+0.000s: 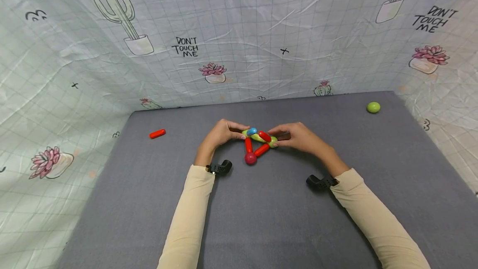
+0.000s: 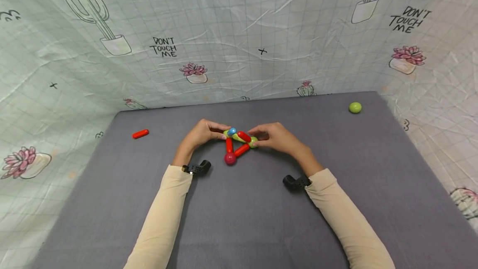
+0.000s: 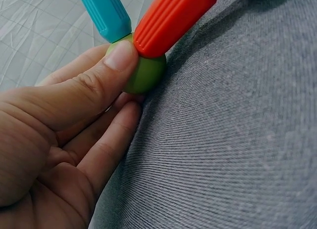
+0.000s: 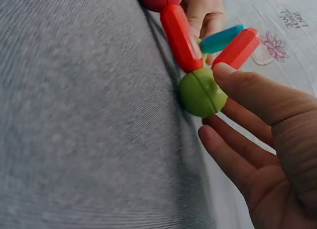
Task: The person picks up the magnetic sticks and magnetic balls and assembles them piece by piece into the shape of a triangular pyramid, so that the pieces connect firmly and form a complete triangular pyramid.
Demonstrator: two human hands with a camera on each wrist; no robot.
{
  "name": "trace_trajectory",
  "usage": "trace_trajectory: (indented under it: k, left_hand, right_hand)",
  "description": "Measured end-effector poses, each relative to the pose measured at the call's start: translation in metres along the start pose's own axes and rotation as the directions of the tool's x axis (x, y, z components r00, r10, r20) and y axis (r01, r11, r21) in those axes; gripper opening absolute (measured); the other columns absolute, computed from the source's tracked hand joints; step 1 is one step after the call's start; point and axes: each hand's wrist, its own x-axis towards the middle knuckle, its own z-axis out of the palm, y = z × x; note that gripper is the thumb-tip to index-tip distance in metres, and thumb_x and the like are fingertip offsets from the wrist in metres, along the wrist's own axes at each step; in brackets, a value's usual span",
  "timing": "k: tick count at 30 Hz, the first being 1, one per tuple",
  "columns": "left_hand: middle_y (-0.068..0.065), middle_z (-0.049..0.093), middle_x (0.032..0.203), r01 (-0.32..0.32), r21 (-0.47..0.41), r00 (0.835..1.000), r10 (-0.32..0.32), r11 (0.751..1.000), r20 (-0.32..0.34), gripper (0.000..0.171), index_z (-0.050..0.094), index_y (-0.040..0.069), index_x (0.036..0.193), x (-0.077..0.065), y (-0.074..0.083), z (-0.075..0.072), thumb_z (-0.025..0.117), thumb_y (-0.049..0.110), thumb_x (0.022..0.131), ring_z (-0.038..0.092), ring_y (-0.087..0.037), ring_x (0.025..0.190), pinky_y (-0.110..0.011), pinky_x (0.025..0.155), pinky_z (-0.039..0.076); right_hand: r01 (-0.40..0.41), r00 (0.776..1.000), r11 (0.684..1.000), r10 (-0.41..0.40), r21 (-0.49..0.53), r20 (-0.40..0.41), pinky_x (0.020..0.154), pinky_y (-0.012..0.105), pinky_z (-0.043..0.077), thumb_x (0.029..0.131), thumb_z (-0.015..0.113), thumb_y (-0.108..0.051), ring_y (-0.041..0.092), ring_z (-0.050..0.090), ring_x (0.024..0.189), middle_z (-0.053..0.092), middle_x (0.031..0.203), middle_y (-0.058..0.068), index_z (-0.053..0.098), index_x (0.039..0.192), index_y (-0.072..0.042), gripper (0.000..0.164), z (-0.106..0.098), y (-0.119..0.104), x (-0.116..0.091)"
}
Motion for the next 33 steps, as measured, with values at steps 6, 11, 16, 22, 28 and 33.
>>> trace_trajectory:
  k: [6, 11, 16, 22, 28, 33]
  left_hand:
    - [-0.005, 0.077, 0.109, -0.006, -0.010, 1.000, 0.006, 1.000, -0.007, 0.030, 0.080, 0.012, 0.112, 0.000, 0.000, 0.001, 0.085, 0.011, 0.082, 0.070, -0.019, 0.108, -0.034, 0.091, 0.055]
    - [-0.006, 0.077, 0.110, -0.005, -0.021, 1.000, 0.005, 1.000, -0.009, 0.030, 0.080, 0.011, 0.112, -0.001, 0.000, 0.002, 0.085, 0.009, 0.083, 0.070, -0.020, 0.108, -0.033, 0.090, 0.055]
    - [-0.006, 0.077, 0.111, -0.007, -0.042, 1.000, 0.007, 0.999, -0.015, 0.031, 0.080, 0.010, 0.112, -0.002, 0.001, 0.002, 0.085, 0.008, 0.082, 0.070, -0.019, 0.109, -0.033, 0.090, 0.056]
    - [-0.007, 0.076, 0.113, -0.013, -0.085, 1.000, 0.012, 0.996, -0.011, 0.033, 0.079, 0.010, 0.116, -0.007, 0.000, 0.001, 0.084, 0.008, 0.083, 0.070, -0.018, 0.107, -0.031, 0.088, 0.056]
    - [-0.013, 0.070, 0.127, -0.078, -0.017, 0.997, 0.078, 0.997, 0.016, 0.043, 0.070, 0.003, 0.129, -0.015, -0.002, -0.008, 0.080, 0.007, 0.088, 0.069, -0.024, 0.115, -0.034, 0.096, 0.055]
    - [-0.016, 0.069, 0.127, -0.069, 0.112, 0.977, 0.089, 0.991, -0.192, 0.036, 0.067, -0.001, 0.130, -0.034, -0.007, -0.034, 0.072, 0.005, 0.094, 0.068, -0.029, 0.116, -0.038, 0.098, 0.054]
  right_hand:
    - [-0.032, 0.999, 0.998, 0.033, -0.052, 0.023, 0.086, 0.036, 0.059, 0.088, 0.082, -0.017, 0.021, 0.073, 0.104, 0.074, 0.119, 0.010, 0.074, 0.123, -0.008, 0.036, 0.002, 0.004, 0.001]
    - [-0.052, 0.999, 0.998, 0.053, -0.033, 0.012, 0.084, 0.033, 0.059, 0.088, 0.082, -0.016, 0.021, 0.073, 0.103, 0.074, 0.118, 0.009, 0.075, 0.121, -0.008, 0.034, 0.004, 0.004, 0.003]
    - [-0.081, 0.997, 0.997, 0.081, -0.013, 0.016, 0.085, 0.034, 0.059, 0.088, 0.082, -0.016, 0.022, 0.073, 0.104, 0.074, 0.118, 0.010, 0.075, 0.120, -0.008, 0.034, 0.004, 0.004, 0.004]
    - [-0.108, 0.994, 0.994, 0.108, -0.012, 0.022, 0.085, 0.034, 0.059, 0.086, 0.083, -0.017, 0.021, 0.073, 0.105, 0.075, 0.116, 0.008, 0.076, 0.118, -0.009, 0.033, 0.005, 0.006, 0.007]
    - [-0.115, 0.993, 0.993, 0.115, 0.011, 0.016, 0.086, 0.032, 0.059, 0.085, 0.084, -0.016, 0.020, 0.073, 0.104, 0.075, 0.115, 0.007, 0.077, 0.116, -0.010, 0.032, 0.006, 0.009, 0.005]
    - [-0.100, 0.995, 0.995, 0.100, 0.015, 0.011, 0.085, 0.031, 0.059, 0.084, 0.085, -0.015, 0.020, 0.073, 0.104, 0.076, 0.114, 0.007, 0.077, 0.114, -0.009, 0.032, 0.005, 0.010, 0.004]
